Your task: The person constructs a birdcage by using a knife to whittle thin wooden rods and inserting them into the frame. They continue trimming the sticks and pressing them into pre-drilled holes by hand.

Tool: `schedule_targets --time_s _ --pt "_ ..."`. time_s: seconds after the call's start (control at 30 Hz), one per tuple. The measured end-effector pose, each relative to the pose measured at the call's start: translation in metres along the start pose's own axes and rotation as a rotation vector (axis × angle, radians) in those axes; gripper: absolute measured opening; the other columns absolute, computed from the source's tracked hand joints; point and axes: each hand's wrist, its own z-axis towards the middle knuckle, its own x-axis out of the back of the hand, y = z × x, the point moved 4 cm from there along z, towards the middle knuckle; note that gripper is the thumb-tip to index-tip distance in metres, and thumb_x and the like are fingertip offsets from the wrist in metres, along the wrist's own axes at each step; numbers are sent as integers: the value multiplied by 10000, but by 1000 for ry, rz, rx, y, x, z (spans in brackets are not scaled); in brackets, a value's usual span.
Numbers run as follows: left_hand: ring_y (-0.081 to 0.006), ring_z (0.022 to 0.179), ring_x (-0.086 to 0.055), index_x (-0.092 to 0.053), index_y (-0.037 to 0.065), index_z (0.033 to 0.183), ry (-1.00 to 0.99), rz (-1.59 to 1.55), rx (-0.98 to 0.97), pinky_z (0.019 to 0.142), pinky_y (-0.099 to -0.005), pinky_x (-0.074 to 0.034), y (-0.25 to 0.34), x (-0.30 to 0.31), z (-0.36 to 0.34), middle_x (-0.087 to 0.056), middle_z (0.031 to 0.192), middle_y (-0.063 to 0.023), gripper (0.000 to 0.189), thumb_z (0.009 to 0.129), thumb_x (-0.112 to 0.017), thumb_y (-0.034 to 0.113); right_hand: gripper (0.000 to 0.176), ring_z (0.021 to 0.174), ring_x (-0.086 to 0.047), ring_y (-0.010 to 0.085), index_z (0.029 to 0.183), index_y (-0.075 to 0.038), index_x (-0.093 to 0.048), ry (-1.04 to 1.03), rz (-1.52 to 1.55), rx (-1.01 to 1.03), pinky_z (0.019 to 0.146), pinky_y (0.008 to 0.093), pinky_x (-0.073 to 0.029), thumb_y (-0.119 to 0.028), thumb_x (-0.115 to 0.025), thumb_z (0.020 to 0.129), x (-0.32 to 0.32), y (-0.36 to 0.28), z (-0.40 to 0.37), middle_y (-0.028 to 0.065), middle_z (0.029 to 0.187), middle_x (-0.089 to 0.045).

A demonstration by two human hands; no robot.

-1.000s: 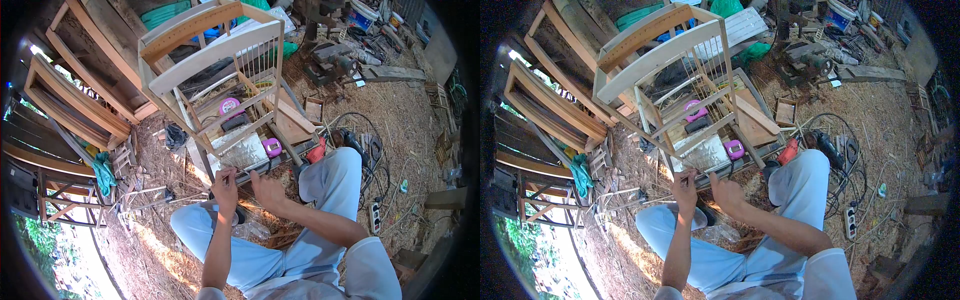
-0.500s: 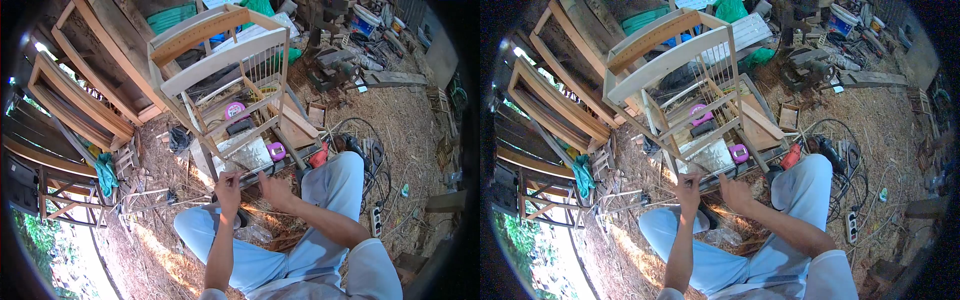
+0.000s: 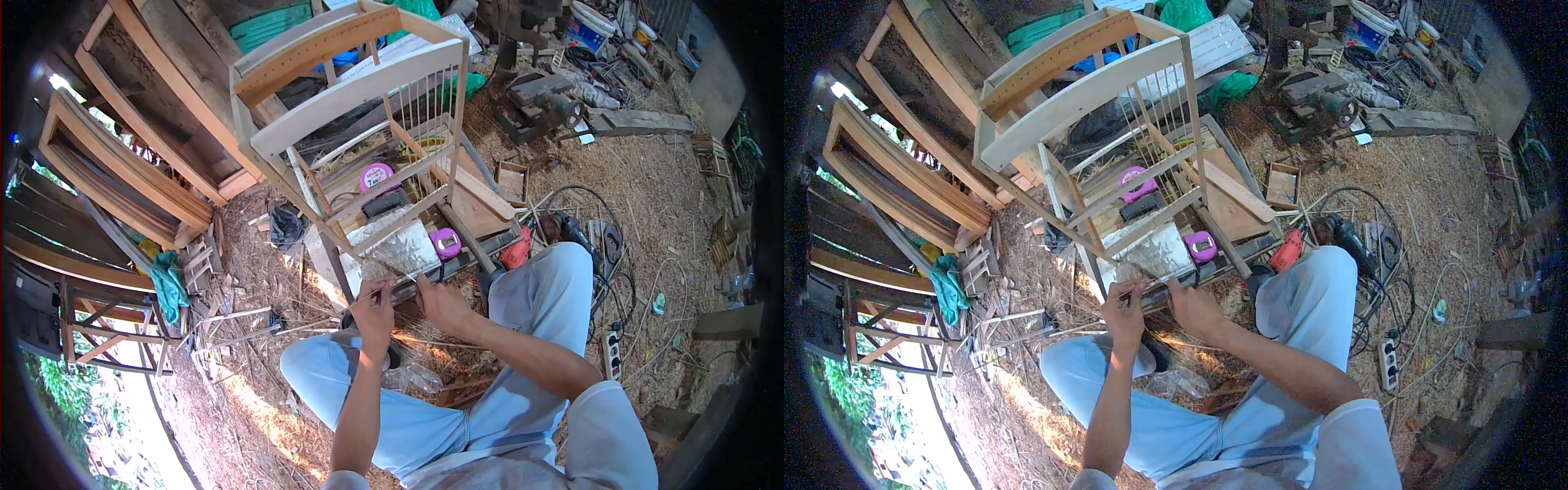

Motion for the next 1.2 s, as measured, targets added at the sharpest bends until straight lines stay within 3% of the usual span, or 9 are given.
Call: schedule_targets --time_s 0.17,0.33,0.43,0.5,0.63,0.7,1.0,1.13,1.2 --pt "-183 796 -657 -553 -24 823 -13 69 21 732 -286 -505 3 1 -2 -687 857 -146 103 861 -640 15 220 636 -605 463 1007 6 -428 -88 58 -23 585 559 -479 -170 -477 883 13 -24 -6 258 674 -614" --pt "-177 801 -668 -521 -17 857 -28 103 -78 703 -278 -520 4 3 -3 -677 891 -140 91 865 -611 -29 242 642 -614 453 1034 0 -427 -95 -12 -11 566 554 -477 -173 -484 875 1 -19 -5 253 695 -623" --pt "-176 804 -667 -520 -11 856 -26 82 -59 710 -279 -518 -1 4 -2 -680 887 -138 95 865 -612 -27 254 632 -627 426 1043 -8 -431 -58 -100 19 543 531 -484 -182 -498 872 0 -17 -7 243 688 -626" --pt "-180 807 -669 -517 -10 855 -25 78 -63 712 -281 -518 2 4 -2 -681 885 -138 98 865 -614 -24 204 604 -661 346 1023 -22 -434 -44 -273 10 531 460 -531 -135 -493 864 4 -13 -10 193 665 -641" --pt "-197 812 -677 -512 -5 853 -38 91 -64 717 -289 -518 2 4 -1 -687 885 -138 109 865 -621 -8 180 587 -656 341 999 -26 -440 26 -303 42 524 458 -529 -148 -489 876 12 -4 -9 188 662 -642" --pt "-201 812 -679 -516 -4 854 -28 100 -74 717 -290 -517 3 6 -2 -688 888 -140 107 863 -623 -6 180 578 -644 362 986 -20 -441 -47 -231 49 522 480 -522 -169 -479 892 14 -3 -8 195 651 -635" --pt "-209 815 -685 -545 -14 842 -21 134 -62 733 -297 -518 5 0 2 -696 865 -150 93 857 -635 0 207 583 -603 448 982 -1 -434 -10 17 28 526 554 -469 -169 -490 874 4 -12 -4 252 624 -598" --pt "-154 775 -661 -527 -16 846 20 133 -49 678 -257 -519 5 -2 1 -681 858 -146 120 852 -646 -1 208 600 -599 459 977 9 -418 -49 26 12 535 558 -467 -161 -481 875 4 -12 -1 270 640 -593" --pt "-142 766 -654 -528 -14 844 38 123 -64 678 -254 -518 2 0 -1 -679 849 -142 128 851 -654 7 206 599 -651 379 1023 0 -425 -66 -78 25 536 478 -528 -125 -487 871 4 -13 0 229 641 -627"
